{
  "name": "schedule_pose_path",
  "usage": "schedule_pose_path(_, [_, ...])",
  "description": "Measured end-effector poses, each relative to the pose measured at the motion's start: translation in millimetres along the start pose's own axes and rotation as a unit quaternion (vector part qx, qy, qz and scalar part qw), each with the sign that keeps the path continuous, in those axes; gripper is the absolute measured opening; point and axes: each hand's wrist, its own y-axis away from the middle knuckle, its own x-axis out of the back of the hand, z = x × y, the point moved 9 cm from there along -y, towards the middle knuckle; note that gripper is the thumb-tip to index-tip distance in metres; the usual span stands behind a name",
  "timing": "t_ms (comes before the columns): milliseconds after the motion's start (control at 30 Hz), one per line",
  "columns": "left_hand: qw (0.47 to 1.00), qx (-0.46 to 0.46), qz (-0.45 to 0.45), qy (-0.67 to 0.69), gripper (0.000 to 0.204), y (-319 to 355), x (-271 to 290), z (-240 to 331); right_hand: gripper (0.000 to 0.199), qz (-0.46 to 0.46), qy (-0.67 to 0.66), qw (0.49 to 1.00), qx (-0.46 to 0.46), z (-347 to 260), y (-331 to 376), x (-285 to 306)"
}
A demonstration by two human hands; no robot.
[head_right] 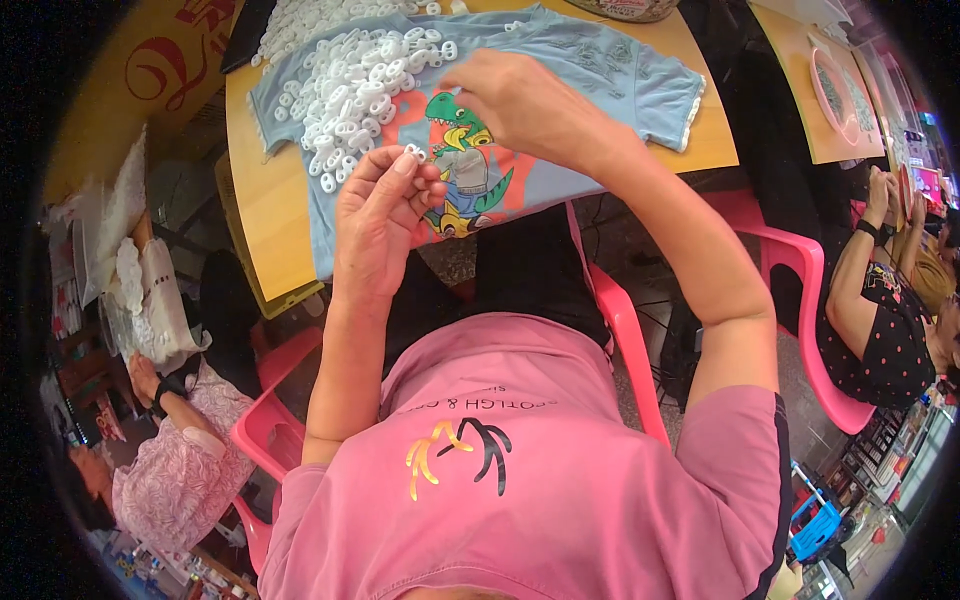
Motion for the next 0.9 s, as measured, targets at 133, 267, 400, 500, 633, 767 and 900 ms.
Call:
schedule_pose_path(133, [1.000, -0.014, 0.002, -0.018, 0.014, 3, -3, 3, 0.020, -0.023, -0.327, 0.884, -0.334, 14, 28, -11])
schedule_pose_path(267, [0.997, -0.034, 0.006, -0.068, 0.015, 3, -13, 7, 0.019, 0.033, -0.444, 0.831, -0.334, 1, 42, -21])
schedule_pose_path(400, [0.992, -0.086, 0.005, -0.091, 0.015, 4, -19, 12, 0.016, 0.129, -0.554, 0.757, -0.323, -9, 47, -29])
schedule_pose_path(500, [0.988, -0.119, -0.003, -0.098, 0.015, 5, -22, 15, 0.016, 0.155, -0.593, 0.716, -0.334, -13, 50, -36])
schedule_pose_path(633, [0.983, -0.146, 0.004, -0.109, 0.015, 8, -26, 21, 0.015, 0.169, -0.598, 0.704, -0.344, -14, 52, -41])
schedule_pose_path(767, [0.984, -0.149, 0.005, -0.095, 0.014, 11, -29, 24, 0.016, 0.167, -0.602, 0.708, -0.329, -17, 49, -40])
schedule_pose_path(900, [0.983, -0.158, -0.001, -0.097, 0.012, 11, -31, 26, 0.017, 0.182, -0.615, 0.692, -0.331, -18, 50, -40])
